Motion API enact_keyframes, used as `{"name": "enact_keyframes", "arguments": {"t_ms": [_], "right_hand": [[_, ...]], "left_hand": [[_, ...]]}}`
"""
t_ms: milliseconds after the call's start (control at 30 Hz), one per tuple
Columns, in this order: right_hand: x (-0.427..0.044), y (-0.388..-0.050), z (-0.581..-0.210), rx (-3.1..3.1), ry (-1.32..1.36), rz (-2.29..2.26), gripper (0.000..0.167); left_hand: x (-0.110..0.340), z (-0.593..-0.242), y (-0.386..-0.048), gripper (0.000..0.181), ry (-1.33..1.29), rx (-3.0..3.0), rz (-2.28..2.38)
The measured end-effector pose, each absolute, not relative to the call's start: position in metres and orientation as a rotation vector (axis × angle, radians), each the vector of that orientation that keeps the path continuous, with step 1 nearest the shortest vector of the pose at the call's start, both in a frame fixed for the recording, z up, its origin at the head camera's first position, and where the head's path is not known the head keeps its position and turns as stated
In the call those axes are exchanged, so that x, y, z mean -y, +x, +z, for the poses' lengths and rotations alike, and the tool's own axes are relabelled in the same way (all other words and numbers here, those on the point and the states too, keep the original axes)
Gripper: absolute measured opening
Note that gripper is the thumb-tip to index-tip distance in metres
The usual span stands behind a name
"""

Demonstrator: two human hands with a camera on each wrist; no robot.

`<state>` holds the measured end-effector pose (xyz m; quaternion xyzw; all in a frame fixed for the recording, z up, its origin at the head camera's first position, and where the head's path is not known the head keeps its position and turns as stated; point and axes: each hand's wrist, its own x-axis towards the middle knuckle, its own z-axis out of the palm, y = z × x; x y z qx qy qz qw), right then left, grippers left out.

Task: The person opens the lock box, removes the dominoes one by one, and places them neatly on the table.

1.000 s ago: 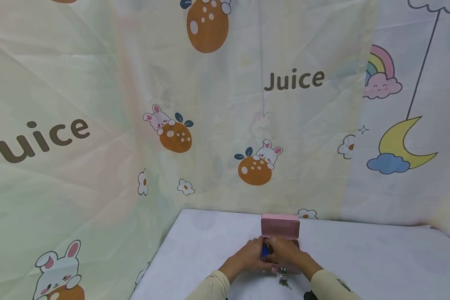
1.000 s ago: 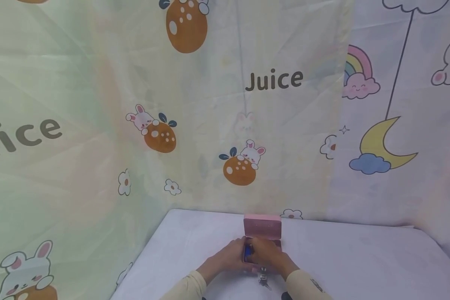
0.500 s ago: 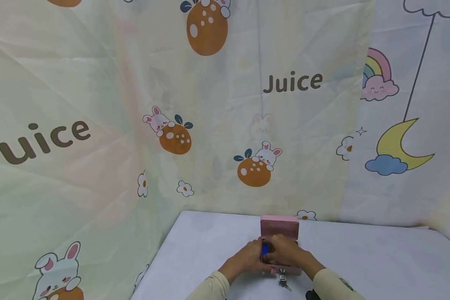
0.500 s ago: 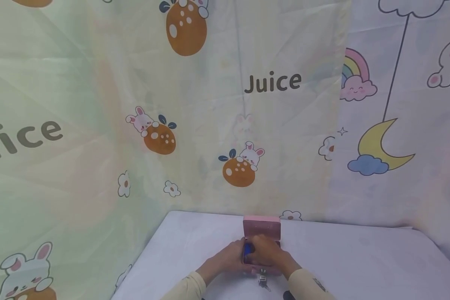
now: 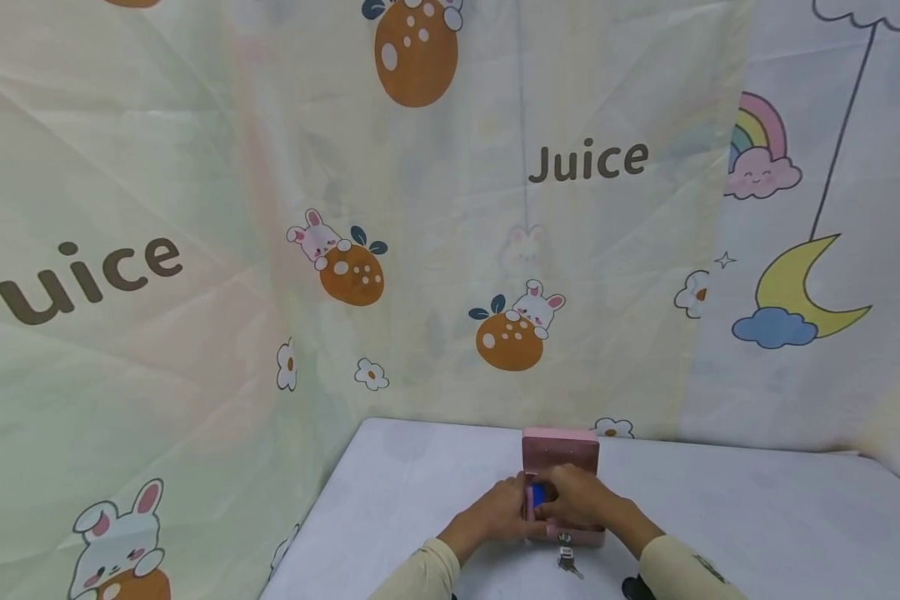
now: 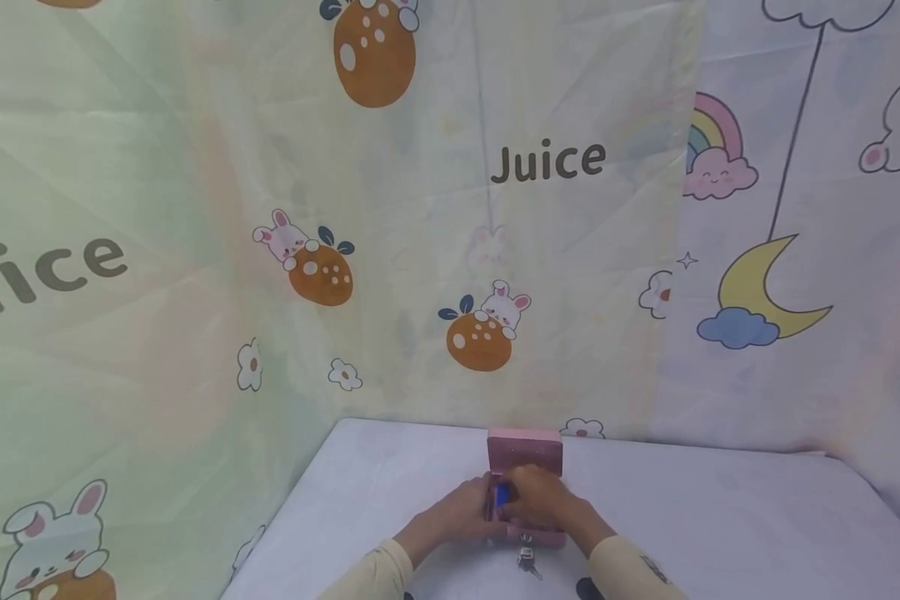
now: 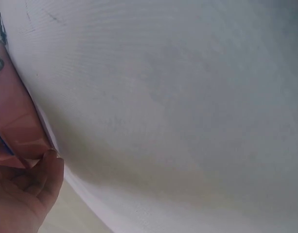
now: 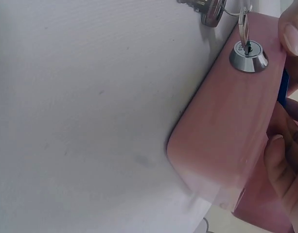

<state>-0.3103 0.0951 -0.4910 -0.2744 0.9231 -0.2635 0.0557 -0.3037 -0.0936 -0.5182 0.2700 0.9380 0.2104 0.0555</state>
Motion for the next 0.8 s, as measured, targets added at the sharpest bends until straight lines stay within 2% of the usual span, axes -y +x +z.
{"name": "enact_keyframes", "arguments": {"t_ms": [333,533,800], "right_hand": [[-0.106,-0.306,-0.488,-2.826,-0.853,-0.757,0.052],[-0.113,-0.302,-0.484,-2.838,-0.829,-0.723,0.047],[-0.122,-0.297,-0.477,-2.862,-0.804,-0.69,0.048]], "left_hand": [[0.094,-0.519,-0.304,0.085,0.823,-2.848,0.665],[0.094,-0.519,-0.304,0.079,0.856,-2.847,0.685],[0.094,-0.519,-0.303,0.083,0.813,-2.835,0.69]]}}
